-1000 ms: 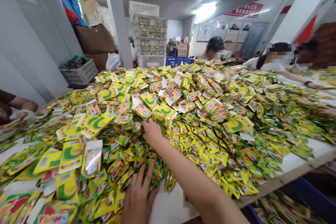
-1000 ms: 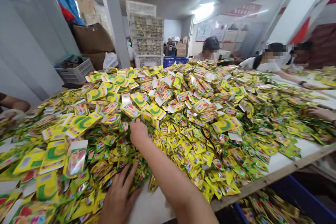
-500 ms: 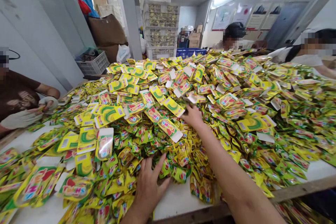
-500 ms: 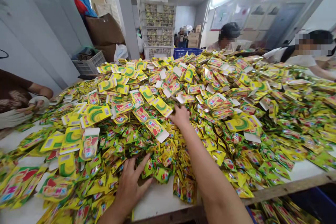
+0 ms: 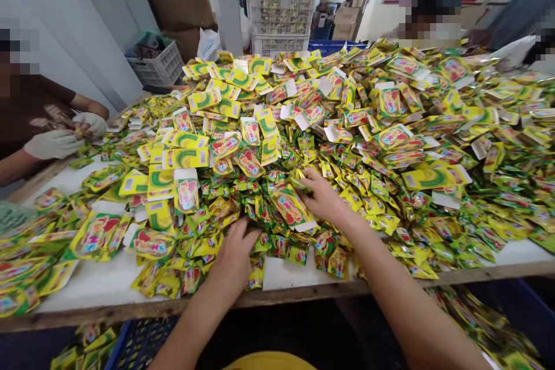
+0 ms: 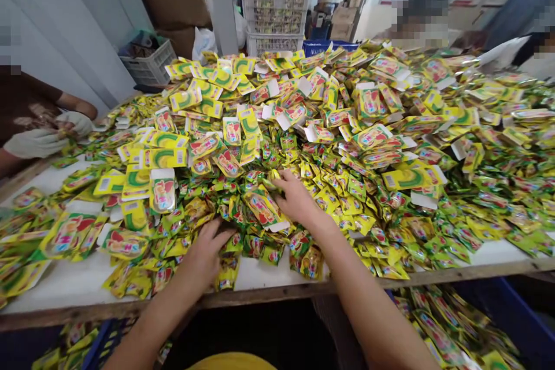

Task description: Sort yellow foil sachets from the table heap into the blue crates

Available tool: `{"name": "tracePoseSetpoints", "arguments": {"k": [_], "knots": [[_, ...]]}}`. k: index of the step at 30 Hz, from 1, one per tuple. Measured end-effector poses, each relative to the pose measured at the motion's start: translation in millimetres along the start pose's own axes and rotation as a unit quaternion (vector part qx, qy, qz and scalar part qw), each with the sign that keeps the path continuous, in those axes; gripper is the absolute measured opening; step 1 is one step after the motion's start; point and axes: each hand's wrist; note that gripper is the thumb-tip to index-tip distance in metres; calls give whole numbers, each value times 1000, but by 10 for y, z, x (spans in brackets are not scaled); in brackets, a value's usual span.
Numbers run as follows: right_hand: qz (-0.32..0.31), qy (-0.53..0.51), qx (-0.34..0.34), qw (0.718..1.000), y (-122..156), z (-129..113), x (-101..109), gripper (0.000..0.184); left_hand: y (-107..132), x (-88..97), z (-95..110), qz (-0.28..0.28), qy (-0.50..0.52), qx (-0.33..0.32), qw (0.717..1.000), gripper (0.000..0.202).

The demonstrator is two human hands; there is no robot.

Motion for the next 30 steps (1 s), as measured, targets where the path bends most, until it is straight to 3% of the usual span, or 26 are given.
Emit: {"name": "tracePoseSetpoints", "arguments": {"k": [4, 8, 10, 13, 15, 17, 19, 22, 24, 27, 30], "knots": [[7, -29, -25, 999, 530, 6, 292, 47, 109, 206, 63, 1, -39, -25, 999, 59], [133, -56, -150, 978, 1018, 41, 389, 34, 127, 318, 403, 63, 21, 3, 998, 26], [168, -63, -212, 961, 1215, 2, 302, 22, 101, 260, 588, 17, 89, -20, 996, 23], [158, -27, -241, 957, 1395, -129, 50, 19, 69, 68, 753, -91, 150, -36, 984, 52], [151, 10, -240, 959, 1442, -211, -111, 22, 63, -36, 753, -117, 166, -17, 979, 49], [150, 4, -255, 955, 1467, -251, -195, 26, 67, -64, 663, -102, 179, -11, 979, 25], [147, -50, -281, 947, 1497, -245, -182, 35, 90, -19, 502, -42, 178, 15, 983, 10], [158, -127, -312, 928, 1524, -187, -49, 43, 165, 100, 241, 54, 127, 110, 984, 12], [187, -119, -309, 925, 1476, -155, 24, 34, 211, 152, 144, 39, 82, 135, 987, 16], [181, -18, -248, 952, 1283, -146, 17, 21, 199, 151, 165, -19, 55, 115, 992, 14], [123, 18, -219, 968, 1072, -110, -7, 14, 112, 125, 262, -4, 148, 156, 977, 16]]}}
Point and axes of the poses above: each hand's wrist, its own y-axis away from the middle knuckle, its own x-axis out of the back of the hand, z = x × y, and after that the axes turned 11 degrees about z, right-handed
